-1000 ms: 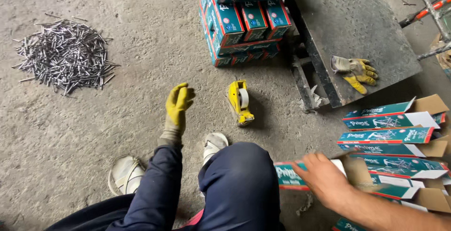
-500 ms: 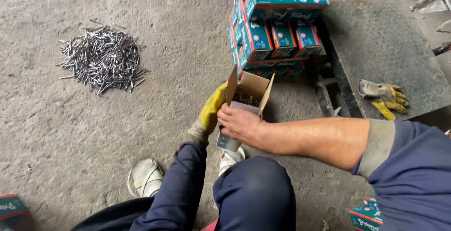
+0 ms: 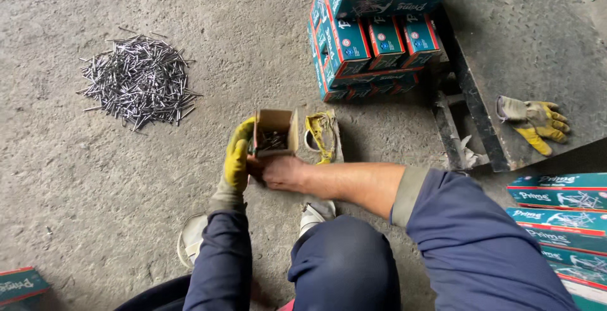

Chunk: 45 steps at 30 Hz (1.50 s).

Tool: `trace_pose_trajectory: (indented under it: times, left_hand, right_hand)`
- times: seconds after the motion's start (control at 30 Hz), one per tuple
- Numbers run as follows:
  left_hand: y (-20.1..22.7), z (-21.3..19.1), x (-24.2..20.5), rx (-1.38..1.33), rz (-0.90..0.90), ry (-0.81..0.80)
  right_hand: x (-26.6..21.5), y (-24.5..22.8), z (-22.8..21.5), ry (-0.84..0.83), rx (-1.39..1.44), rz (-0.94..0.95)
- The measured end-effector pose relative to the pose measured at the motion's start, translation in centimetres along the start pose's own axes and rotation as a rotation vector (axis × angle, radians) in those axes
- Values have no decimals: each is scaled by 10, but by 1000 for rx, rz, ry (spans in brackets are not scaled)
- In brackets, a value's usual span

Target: The person places loose iron nails into a cardboard box by hand and seals the box using a handheld tape dispenser. The packed box is then placed onto a stack of similar boxes on a metal platform.

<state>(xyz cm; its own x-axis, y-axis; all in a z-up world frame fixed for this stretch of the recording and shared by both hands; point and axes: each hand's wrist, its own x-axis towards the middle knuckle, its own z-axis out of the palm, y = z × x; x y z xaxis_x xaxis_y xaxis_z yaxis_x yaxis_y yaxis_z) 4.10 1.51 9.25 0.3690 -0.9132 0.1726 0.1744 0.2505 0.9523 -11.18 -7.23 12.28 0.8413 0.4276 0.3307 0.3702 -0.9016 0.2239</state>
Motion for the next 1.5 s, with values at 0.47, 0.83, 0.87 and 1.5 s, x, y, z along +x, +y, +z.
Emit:
trace_pose_trajectory:
  times: [0.47,0.83,0.87,1.5]
  left_hand:
    - [25,23,1,308,158,-80]
    - [53,11,-10,231,-120,167]
    - [16,-11,-21,232,-123,171]
    - [63,45,-14,11,-135,225]
  right_hand:
    - [-39,-46,-17,328,46,-2]
    - [-172,-97,126,-329,123,887]
    - [-173,-96,124,-329,128,884]
    - [-262,-96,64,240,399,1478]
